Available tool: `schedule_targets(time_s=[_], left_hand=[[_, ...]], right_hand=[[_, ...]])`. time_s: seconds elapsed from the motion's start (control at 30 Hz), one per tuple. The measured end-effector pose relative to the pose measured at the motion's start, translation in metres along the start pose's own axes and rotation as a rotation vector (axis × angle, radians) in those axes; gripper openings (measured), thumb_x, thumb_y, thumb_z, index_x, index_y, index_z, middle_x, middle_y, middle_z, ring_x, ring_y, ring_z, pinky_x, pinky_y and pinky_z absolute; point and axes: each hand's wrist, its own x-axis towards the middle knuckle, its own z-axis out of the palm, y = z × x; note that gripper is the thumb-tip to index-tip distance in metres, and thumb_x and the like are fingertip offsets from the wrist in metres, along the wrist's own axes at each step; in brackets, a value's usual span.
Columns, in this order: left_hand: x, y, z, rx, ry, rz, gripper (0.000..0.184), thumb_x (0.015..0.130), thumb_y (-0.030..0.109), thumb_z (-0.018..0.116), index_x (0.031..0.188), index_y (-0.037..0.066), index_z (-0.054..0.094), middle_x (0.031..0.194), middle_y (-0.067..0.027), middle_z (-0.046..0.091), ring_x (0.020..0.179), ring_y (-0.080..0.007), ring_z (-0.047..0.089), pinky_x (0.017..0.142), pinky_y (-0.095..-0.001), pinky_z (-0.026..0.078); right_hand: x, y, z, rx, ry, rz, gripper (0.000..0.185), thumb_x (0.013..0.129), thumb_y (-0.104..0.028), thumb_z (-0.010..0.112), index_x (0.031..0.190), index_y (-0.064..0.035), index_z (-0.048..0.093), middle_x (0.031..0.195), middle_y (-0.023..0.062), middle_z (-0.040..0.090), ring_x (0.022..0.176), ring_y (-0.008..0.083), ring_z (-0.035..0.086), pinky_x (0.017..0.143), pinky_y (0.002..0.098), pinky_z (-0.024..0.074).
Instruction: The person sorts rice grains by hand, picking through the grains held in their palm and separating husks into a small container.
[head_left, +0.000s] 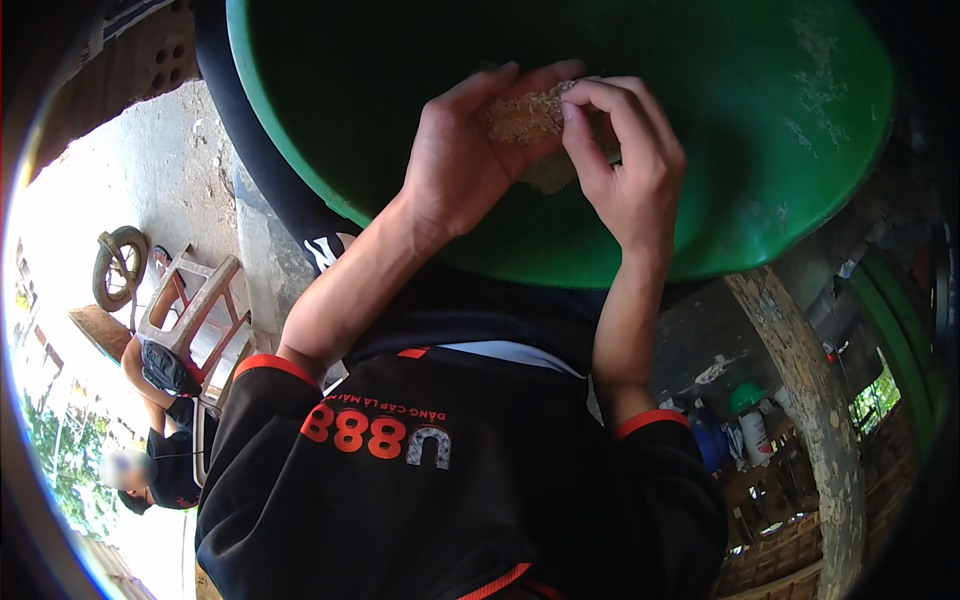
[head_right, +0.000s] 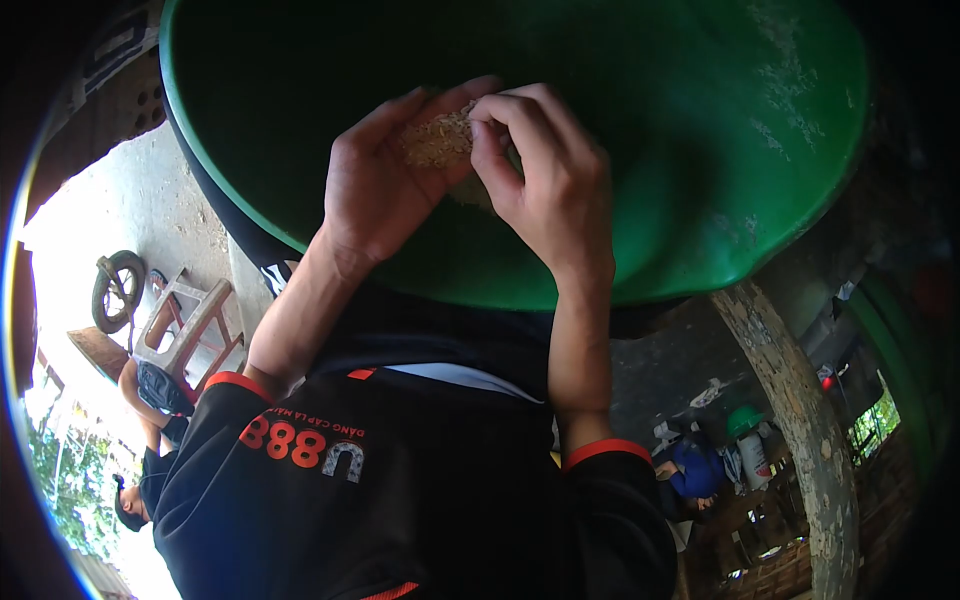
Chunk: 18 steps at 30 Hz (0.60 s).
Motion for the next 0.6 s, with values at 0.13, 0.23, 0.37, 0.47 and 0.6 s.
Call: schedule_targets(time_s=[0.13,0.23,0.37,0.47,0.6], left_hand=[[-0.002,0.004,0.001,-0.062,-0.019,-0.001,0.050,0.106,0.025,0.038,0.139,-0.011,0.049,0.139,-0.0224,0.058,0.130,-0.0303,0.057,0.114,-0.0441,0.044],[0.000,0.003,-0.001,-0.093,-0.016,0.014,0.053,0.104,0.020,0.038,0.147,-0.012,0.039,0.147,-0.0251,0.050,0.138,-0.0335,0.050,0.119,-0.0448,0.039],[-0.002,0.002,0.005,0.079,-0.038,0.134,0.058,0.097,0.009,0.040,0.150,-0.013,0.031,0.151,-0.0283,0.044,0.142,-0.0362,0.045,0.122,-0.0453,0.035],[0.000,0.001,0.003,0.081,-0.076,0.155,0.059,0.095,0.005,0.041,0.150,-0.013,0.031,0.150,-0.0280,0.045,0.140,-0.0355,0.048,0.121,-0.0438,0.038],[-0.001,0.002,0.003,-0.034,-0.114,0.145,0.056,0.096,0.008,0.040,0.148,-0.013,0.035,0.148,-0.0269,0.049,0.139,-0.0343,0.049,0.119,-0.0434,0.041]], right_hand=[[-0.001,0.000,-0.009,0.068,0.033,0.098,0.012,0.089,0.002,0.068,0.100,-0.0032,0.065,0.090,0.0071,0.064,0.068,0.0186,0.063,0.058,0.0287,0.0484],[-0.006,0.007,-0.025,-0.051,-0.044,0.184,0.009,0.089,0.001,0.067,0.097,-0.0027,0.065,0.087,0.0075,0.063,0.066,0.0190,0.061,0.058,0.0295,0.0482],[-0.020,0.033,-0.037,-0.306,-0.148,0.481,0.007,0.089,0.000,0.068,0.096,-0.0001,0.067,0.087,0.0136,0.068,0.070,0.0278,0.066,0.062,0.0362,0.0513],[-0.016,0.028,-0.036,-0.313,-0.094,0.460,0.008,0.088,-0.001,0.069,0.096,-0.0009,0.068,0.087,0.0125,0.068,0.069,0.0257,0.066,0.062,0.0348,0.0514],[-0.001,0.004,-0.022,-0.198,0.003,0.309,0.010,0.087,-0.001,0.072,0.097,-0.0025,0.070,0.087,0.0105,0.068,0.069,0.0230,0.066,0.060,0.0322,0.0508]])
